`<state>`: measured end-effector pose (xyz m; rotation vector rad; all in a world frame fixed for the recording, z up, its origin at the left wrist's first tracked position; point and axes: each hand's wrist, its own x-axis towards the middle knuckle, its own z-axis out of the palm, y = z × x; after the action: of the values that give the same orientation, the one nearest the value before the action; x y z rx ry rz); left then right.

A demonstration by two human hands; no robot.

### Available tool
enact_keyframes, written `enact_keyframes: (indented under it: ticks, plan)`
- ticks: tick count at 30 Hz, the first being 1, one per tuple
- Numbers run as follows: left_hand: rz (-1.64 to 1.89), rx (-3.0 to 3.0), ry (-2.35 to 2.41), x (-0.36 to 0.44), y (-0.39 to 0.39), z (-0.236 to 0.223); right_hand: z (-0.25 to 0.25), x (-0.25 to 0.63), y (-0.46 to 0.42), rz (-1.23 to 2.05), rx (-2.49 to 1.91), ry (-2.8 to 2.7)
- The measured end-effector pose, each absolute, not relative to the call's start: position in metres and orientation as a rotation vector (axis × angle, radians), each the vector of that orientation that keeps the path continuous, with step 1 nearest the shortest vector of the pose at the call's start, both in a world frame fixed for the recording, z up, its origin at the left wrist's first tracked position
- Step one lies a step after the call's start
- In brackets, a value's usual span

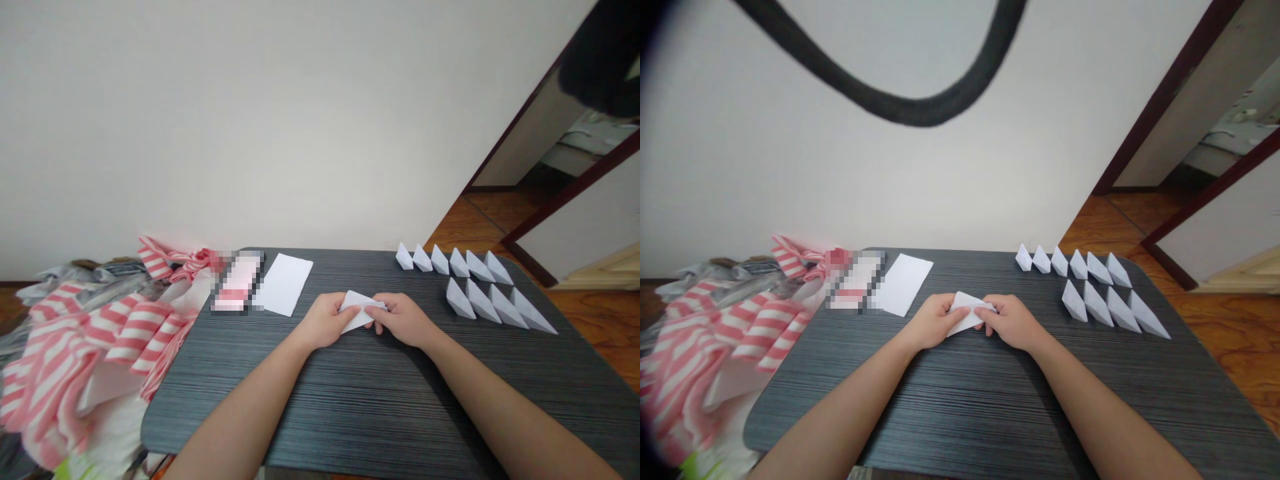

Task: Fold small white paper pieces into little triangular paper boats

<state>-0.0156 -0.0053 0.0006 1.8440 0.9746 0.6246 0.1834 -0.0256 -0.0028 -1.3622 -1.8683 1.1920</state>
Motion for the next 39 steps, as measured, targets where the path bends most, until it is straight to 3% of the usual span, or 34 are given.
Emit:
enact_keyframes:
  ticks: [39]
  plan:
    - [0.698, 1.778, 1.06, -0.0161, -0.0021, -0.0037, -0.0112, 0.1874, -0.0222, 1.356, -1.302, -1.653]
